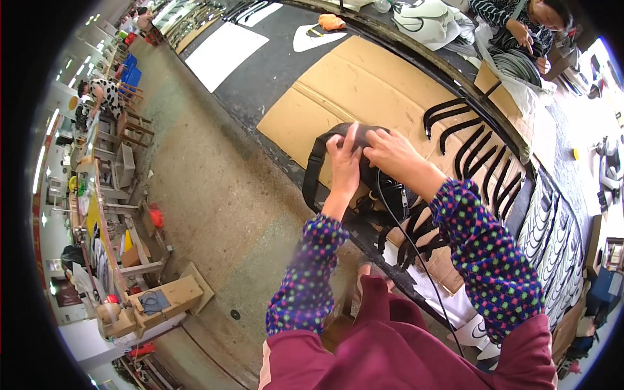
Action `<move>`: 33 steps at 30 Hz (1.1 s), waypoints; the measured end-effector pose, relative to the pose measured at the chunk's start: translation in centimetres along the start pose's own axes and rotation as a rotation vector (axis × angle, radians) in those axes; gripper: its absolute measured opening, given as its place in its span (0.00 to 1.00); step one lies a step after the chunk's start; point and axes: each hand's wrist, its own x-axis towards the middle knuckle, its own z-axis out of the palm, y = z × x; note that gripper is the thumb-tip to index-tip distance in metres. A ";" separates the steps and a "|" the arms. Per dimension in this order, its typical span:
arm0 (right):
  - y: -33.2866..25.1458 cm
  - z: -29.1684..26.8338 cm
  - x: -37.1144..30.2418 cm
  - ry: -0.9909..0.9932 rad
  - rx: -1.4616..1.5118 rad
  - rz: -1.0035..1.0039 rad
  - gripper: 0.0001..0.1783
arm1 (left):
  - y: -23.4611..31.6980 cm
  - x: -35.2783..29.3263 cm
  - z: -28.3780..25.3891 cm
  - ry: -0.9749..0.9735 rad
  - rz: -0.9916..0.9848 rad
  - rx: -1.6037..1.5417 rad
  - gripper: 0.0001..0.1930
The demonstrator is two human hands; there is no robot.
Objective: Applying decorative black trim pieces to white shoe upper components on a factory work table.
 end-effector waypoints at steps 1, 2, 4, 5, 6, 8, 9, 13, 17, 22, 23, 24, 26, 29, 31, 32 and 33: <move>-0.2 -0.1 0.7 -0.060 -0.094 -0.043 0.06 | -0.5 0.8 0.4 0.064 0.160 0.164 0.23; -0.3 -0.2 1.3 -0.120 -0.187 -0.086 0.06 | -1.1 1.2 0.5 0.068 0.152 0.159 0.23; 0.1 -0.4 1.5 -0.142 -0.119 -0.180 0.04 | -2.5 1.5 0.6 0.127 0.191 0.158 0.16; 0.9 -0.7 0.9 -0.104 0.074 -0.154 0.03 | -2.1 1.9 1.0 0.152 0.193 0.152 0.09; 1.6 -1.0 0.2 -0.063 0.266 -0.124 0.02 | -1.7 2.2 1.2 0.137 0.146 0.129 0.08; 0.8 -0.8 -1.9 0.017 0.442 -0.095 0.01 | -2.9 2.3 1.1 0.117 0.178 0.135 0.07; 0.2 -0.3 -3.1 0.078 0.554 -0.002 0.02 | -3.3 2.3 1.2 0.109 0.174 0.132 0.07; -3.3 0.3 -8.0 0.517 0.582 0.444 0.07 | -2.9 2.3 1.9 0.099 0.137 0.078 0.15; -8.0 1.7 -12.2 0.257 0.434 0.940 0.19 | -2.0 2.4 1.1 -0.033 0.183 0.170 0.18; -10.3 3.7 -10.2 0.192 0.320 1.019 0.11 | -2.1 2.6 -0.8 -0.075 0.203 0.257 0.14; -10.6 3.0 -10.0 0.155 0.360 1.034 0.09 | -1.8 2.6 -1.5 -0.106 0.175 0.318 0.12; -10.8 1.9 -9.6 0.117 0.401 1.050 0.08 | -1.9 2.5 -1.9 -0.137 0.147 0.380 0.11; -10.7 0.5 -8.4 0.081 0.598 1.087 0.07 | -2.1 2.2 -2.1 -0.126 0.129 0.389 0.10; -8.1 0.5 -7.0 0.394 0.824 1.129 0.12 | -2.3 2.1 -0.1 -0.097 0.123 0.360 0.10; -7.4 1.9 -7.0 0.567 0.941 1.148 0.14 | -3.3 2.9 0.9 -0.103 0.148 0.379 0.11; -8.0 2.1 -6.4 0.527 1.063 1.097 0.14 | -4.3 4.2 -0.6 -0.092 0.124 0.385 0.10; -9.0 3.0 -6.0 0.530 1.122 1.137 0.13 | -4.8 5.3 -0.8 -0.104 0.027 0.239 0.09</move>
